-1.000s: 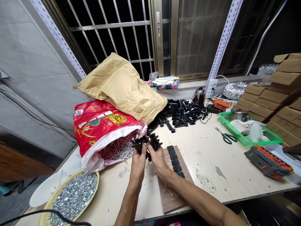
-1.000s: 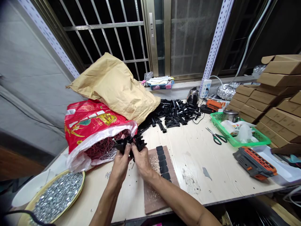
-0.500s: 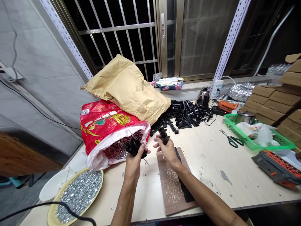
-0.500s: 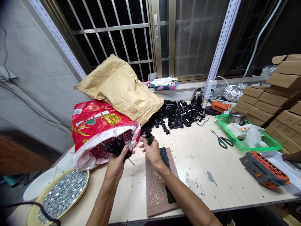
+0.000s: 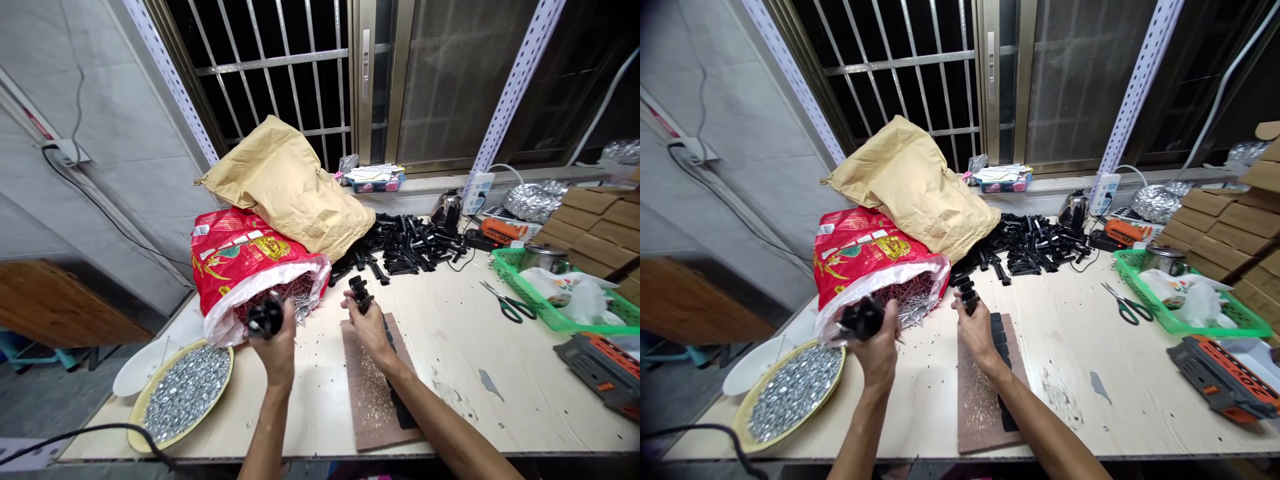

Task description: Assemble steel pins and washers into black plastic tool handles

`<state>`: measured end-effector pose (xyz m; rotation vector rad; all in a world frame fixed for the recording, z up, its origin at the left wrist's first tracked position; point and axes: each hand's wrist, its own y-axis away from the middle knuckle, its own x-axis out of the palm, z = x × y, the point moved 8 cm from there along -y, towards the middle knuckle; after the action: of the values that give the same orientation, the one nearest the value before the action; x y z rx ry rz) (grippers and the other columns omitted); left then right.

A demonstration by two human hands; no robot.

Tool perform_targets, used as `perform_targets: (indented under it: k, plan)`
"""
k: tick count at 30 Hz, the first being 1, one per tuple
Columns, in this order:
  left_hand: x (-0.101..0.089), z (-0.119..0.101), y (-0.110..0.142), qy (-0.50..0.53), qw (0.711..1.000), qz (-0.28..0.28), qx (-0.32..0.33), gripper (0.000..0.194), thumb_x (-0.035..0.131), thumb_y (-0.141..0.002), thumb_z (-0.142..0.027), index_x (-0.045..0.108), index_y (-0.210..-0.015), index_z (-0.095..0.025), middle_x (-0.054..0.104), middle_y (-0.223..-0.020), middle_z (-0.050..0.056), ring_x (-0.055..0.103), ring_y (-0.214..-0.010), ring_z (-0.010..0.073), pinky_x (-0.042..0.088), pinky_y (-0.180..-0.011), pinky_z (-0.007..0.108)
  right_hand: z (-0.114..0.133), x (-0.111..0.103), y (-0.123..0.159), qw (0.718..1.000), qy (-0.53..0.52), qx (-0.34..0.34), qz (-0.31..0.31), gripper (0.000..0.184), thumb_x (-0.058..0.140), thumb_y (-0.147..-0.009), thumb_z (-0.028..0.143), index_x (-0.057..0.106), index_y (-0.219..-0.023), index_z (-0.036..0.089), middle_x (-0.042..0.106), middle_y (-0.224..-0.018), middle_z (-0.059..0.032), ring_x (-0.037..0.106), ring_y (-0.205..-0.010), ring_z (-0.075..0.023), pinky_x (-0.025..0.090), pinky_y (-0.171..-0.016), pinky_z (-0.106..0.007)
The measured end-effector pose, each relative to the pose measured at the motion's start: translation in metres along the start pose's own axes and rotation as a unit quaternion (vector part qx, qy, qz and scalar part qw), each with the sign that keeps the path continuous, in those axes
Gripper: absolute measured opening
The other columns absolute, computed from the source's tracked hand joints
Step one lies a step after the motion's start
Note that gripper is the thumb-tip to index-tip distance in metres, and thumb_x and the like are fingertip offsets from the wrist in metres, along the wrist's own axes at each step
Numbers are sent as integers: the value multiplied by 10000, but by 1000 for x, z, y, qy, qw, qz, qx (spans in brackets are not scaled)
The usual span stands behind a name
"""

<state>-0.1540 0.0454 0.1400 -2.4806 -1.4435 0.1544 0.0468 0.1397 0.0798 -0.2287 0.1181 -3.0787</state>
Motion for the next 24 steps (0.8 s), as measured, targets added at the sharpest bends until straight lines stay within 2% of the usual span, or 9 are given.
perform_targets:
  k: [2, 5, 10, 14, 19, 21, 24]
  plan:
    - [-3, -1, -2, 8, 1000, -15, 2, 310, 716, -621, -414, 581, -701, -147, 511, -507, -40, 452, -420, 101, 409, -431, 237, 1, 0, 3, 1000, 5, 2, 0, 496, 564, -788, 528, 628, -1060, 117, 647, -762, -59, 410, -459, -70, 363, -453, -215]
    - [6, -3, 1, 16, 999, 31, 18, 310, 744, -577, -386, 588, -696, -146, 567, -565, -11, 517, -475, 121, 454, -481, 254, 2, -1, 6, 1000, 5, 10, -4, 503, 571, -783, 533, 636, -1052, 114, 658, -775, -69, 441, -480, -78, 384, -476, -221]
    - [9, 4, 7, 38, 998, 49, 0, 277, 717, -614, -377, 570, -691, -156, 528, -519, -34, 475, -429, 101, 407, -422, 230, 2, -2, 9, 1000, 11, 16, -3, 486, 580, -780, 525, 643, -1049, 125, 662, -778, -63, 456, -487, -81, 387, -487, -224]
    - [10, 9, 7, 58, 996, 62, -12, 262, 696, -650, -346, 510, -611, -167, 474, -479, -55, 414, -396, 72, 346, -379, 205, 1, -3, 11, 1000, 7, 22, -7, 491, 586, -773, 527, 642, -1046, 122, 663, -783, -68, 469, -503, -92, 383, -483, -225]
    - [8, 9, -1, 48, 996, 67, -22, 293, 677, -681, -337, 469, -556, -173, 451, -437, -59, 401, -382, 66, 327, -374, 198, 2, -1, 12, 1000, 16, 12, -2, 456, 578, -795, 499, 640, -1050, 126, 660, -783, -63, 459, -503, -83, 391, -498, -226]
    - [7, 14, -10, 57, 995, 68, -44, 274, 701, -662, -337, 505, -583, -163, 481, -461, -54, 441, -412, 73, 381, -415, 203, 2, 0, 13, 1000, 16, 12, 1, 447, 578, -799, 493, 637, -1054, 130, 662, -791, -63, 466, -510, -83, 397, -505, -227]
    - [17, 38, -16, 118, 975, 106, -153, 315, 770, -571, -345, 525, -604, -150, 481, -465, -60, 441, -408, 74, 434, -442, 227, 4, -1, 13, 1000, 6, 17, 0, 449, 588, -791, 498, 636, -1046, 131, 668, -791, -63, 477, -511, -87, 405, -513, -232]
